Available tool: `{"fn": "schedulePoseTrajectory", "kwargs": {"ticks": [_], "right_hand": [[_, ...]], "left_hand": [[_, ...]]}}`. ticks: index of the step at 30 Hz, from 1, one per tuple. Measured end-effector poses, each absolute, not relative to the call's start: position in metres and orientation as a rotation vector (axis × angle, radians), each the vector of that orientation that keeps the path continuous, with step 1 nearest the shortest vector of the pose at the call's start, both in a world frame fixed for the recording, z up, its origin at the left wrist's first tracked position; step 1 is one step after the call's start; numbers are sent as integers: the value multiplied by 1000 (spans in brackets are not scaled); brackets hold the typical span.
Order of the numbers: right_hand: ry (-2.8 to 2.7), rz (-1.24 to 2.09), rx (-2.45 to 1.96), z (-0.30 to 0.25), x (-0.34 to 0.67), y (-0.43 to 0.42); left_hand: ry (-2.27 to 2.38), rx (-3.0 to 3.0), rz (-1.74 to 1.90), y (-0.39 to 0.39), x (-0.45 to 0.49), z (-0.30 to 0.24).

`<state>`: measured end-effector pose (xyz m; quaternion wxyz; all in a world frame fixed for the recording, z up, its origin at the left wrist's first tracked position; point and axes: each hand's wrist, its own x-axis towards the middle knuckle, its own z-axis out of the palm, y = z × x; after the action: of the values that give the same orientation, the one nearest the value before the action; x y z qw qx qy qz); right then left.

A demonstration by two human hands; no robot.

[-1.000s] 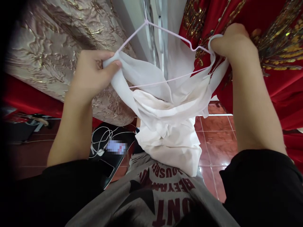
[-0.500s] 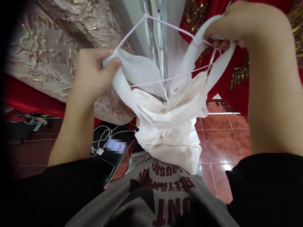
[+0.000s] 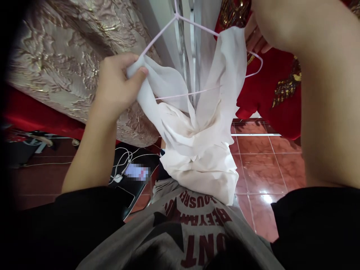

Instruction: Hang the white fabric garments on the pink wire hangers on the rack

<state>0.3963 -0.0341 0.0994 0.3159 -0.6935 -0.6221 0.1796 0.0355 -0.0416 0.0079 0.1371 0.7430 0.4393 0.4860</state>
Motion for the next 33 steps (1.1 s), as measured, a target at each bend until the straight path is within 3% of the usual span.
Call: {"fn": "schedulePoseTrajectory", "kwargs": {"ticks": [3,5,13,18,22,27,33], "right_hand": [[-1989,-31,-1596,98,371,-63],[-2040,-150,-1442,90,353,-77],[-2484,109,-1098,-23,308,-48],[-2300,136,-1192,-54,304,-44],[-2216,99,-1203,-54,303,-55],[-2329,141,-1111,-55,291,-66],[-2253,92,-1016,-55,285,-75]], "left_hand": [[1283,2181,1400,-39,38,5],[1300,2182,1423,-37,40,2],[1145,1904,1628,-25,47,-11],[1014,1101,1788,-17,16,-5],[943,429,1902,-19,-3,-31],[946,412,1694,-40,26,-85],[720,924,1342,-67,61,-70]]}}
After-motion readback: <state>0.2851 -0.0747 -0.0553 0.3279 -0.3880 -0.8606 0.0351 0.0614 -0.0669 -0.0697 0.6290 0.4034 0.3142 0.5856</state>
